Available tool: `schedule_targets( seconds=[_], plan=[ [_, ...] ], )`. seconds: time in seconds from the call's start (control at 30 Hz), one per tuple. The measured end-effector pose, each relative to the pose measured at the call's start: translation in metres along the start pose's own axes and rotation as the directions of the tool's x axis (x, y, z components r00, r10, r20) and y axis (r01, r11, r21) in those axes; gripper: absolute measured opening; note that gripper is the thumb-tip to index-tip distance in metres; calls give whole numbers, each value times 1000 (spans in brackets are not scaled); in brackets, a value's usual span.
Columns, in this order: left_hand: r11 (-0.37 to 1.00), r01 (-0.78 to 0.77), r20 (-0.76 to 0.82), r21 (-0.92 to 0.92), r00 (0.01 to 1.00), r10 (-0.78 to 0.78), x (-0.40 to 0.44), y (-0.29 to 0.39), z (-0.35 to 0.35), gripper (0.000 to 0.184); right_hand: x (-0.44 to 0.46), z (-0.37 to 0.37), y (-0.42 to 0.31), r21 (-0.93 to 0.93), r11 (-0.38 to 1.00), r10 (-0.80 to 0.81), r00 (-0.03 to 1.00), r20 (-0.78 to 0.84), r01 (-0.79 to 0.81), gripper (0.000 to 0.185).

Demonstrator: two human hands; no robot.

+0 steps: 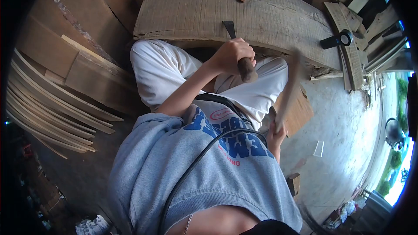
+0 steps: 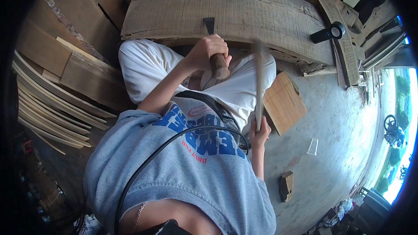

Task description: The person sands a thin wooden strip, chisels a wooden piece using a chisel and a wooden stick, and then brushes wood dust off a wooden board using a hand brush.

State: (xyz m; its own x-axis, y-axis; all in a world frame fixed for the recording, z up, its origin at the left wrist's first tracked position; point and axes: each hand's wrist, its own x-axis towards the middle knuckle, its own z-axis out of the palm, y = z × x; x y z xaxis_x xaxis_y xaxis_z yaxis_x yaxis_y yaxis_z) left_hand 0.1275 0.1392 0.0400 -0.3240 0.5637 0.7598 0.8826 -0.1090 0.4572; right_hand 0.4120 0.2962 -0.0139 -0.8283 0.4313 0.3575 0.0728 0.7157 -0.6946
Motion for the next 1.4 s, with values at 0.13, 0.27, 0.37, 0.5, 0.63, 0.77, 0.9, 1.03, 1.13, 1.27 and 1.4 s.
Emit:
schedule_targets(
  seconds=[0.13, 0.27, 0.37, 0.5, 0.63, 0.77, 0.9, 1.03, 1.13, 1.27, 1.4],
  plan=[
    [999, 36, 27, -29, 999, -35, 13, -3, -8, 18, -34, 1, 7, 502, 865, 52, 992, -119, 15, 8],
    [986, 152, 108, -73, 984, -143, 24, -9, -14, 18, -22, 6, -6, -133, 952, 303, 913, 272, -276, 14],
    [988, 146, 99, -44, 985, -141, 21, -19, -12, 21, -27, 5, 6, 7, 998, 57, 996, 74, -58, 14],
    [982, 176, 101, -67, 981, -169, 26, -16, -16, 20, -21, 8, 15, 15, 996, -92, 991, 100, 91, 9],
    [993, 95, 72, -68, 993, -90, 26, -19, -14, 20, -3, 11, -9, 26, 1000, -11, 1000, -19, 12, 9],
    [990, 104, 70, -90, 993, -98, 25, -24, -10, 21, -14, 10, 24, -64, 984, -156, 975, 159, 167, 11],
    [989, 135, 55, -57, 990, -132, 24, -24, -12, 20, -10, 17, 10, -14, 1000, 10, 995, 97, -9, 12],
    [990, 126, 58, -71, 991, -122, 23, -21, -11, 19, -23, 23, 29, 153, 986, -75, 995, 60, 65, 13],
    [991, 123, 51, -60, 991, -120, 22, -18, -8, 18, -14, 26, 9, -49, 990, 141, 980, 138, -135, 11],
    [991, 121, 47, -52, 992, -119, 18, -17, -9, 16, -38, 30, 51, 220, 975, -34, 999, -14, 36, 13],
    [991, 127, 76, -39, 989, -124, 21, -19, -5, 16, -23, 26, 14, -105, 978, 196, 964, 181, -179, 14]
  ],
)
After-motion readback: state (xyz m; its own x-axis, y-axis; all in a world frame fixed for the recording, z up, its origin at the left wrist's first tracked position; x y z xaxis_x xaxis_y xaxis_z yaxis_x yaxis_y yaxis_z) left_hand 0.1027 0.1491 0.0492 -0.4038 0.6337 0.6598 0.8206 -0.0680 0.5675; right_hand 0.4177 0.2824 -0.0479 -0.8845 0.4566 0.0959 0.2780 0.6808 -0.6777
